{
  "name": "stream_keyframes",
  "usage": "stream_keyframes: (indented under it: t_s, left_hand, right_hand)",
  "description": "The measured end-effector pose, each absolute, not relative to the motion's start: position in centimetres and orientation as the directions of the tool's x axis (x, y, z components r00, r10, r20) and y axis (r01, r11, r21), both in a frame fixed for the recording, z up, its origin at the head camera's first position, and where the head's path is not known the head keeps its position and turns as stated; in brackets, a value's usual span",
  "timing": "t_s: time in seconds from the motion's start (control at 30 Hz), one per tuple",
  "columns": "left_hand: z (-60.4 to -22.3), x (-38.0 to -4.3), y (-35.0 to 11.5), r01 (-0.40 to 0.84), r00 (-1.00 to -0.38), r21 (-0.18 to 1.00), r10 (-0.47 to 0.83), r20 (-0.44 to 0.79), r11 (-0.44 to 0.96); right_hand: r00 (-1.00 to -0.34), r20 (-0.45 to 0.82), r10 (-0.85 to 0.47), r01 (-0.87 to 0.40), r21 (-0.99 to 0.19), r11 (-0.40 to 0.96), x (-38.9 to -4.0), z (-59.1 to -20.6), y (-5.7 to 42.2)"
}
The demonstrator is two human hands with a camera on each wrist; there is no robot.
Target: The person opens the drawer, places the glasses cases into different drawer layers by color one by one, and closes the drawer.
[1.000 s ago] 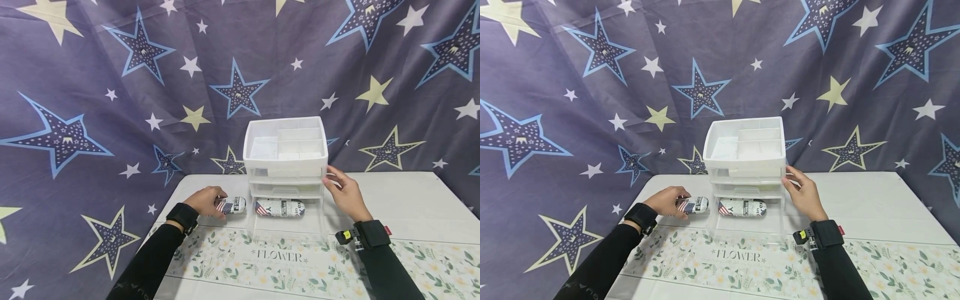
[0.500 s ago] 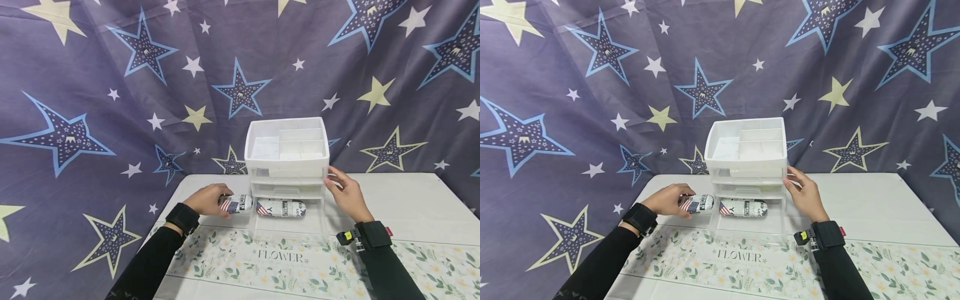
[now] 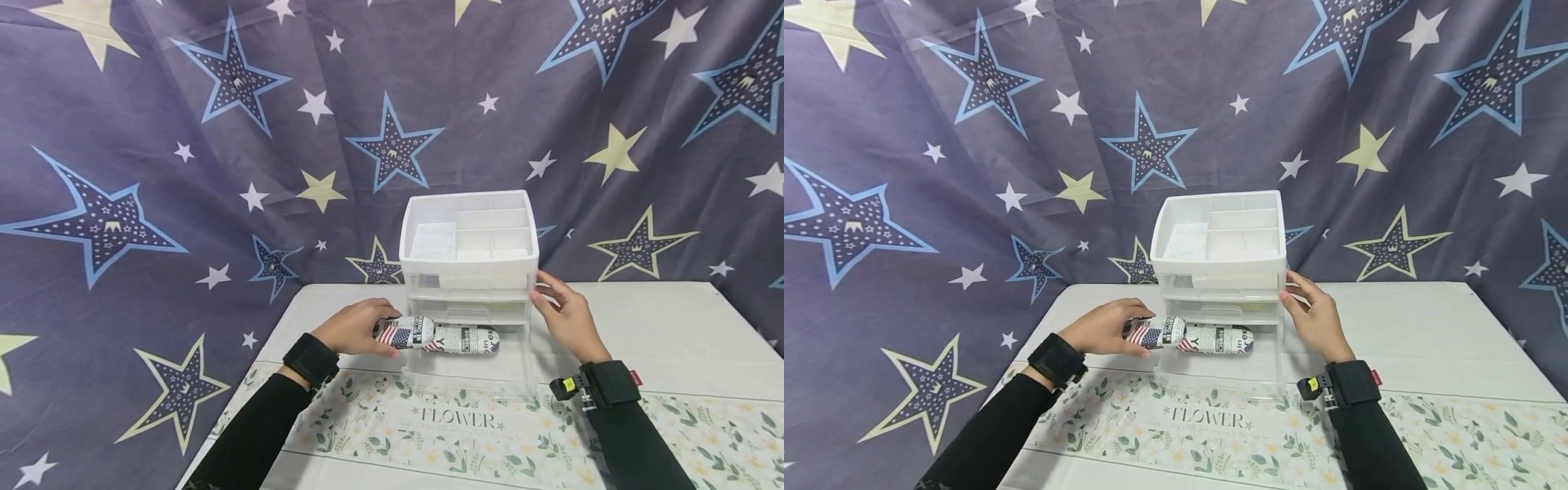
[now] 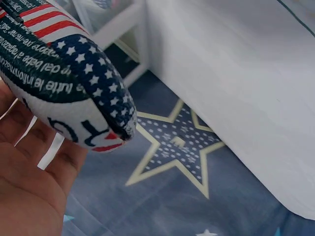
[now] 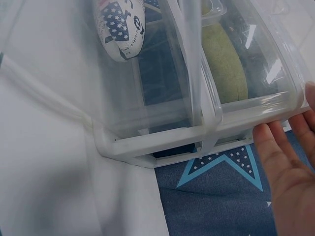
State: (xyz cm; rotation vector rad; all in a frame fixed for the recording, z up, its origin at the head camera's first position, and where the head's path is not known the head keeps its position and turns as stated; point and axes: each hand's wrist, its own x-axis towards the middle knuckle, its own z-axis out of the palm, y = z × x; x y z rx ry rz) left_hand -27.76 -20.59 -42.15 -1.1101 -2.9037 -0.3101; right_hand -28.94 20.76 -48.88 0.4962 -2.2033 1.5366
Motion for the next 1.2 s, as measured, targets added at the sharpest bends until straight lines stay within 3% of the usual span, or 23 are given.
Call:
stream_keyframes:
  t_s: [0.33,0.7,1.2]
  left_hand:
    - [-42.1,-27.7,-17.9,0.689,-0.723,0.168,0.682,0.108,0.705]
    - [-42.8,-27.6,-15.3,0.665,-0.745,0.196,0.659,0.100,0.721]
    - [-43.4,-27.2,-11.9,0.714,-0.700,0.159,0.699,0.145,0.682]
  right_hand:
    - [-0.860,0.508,-0.053,-0.497,-0.806,0.321,-28.9,-48.8,20.9]
    - [-0.859,0.509,-0.051,-0.496,-0.805,0.327,-29.0,-48.8,20.8]
    - [-0.861,0.505,-0.059,-0.495,-0.807,0.321,-28.9,-48.7,20.7]
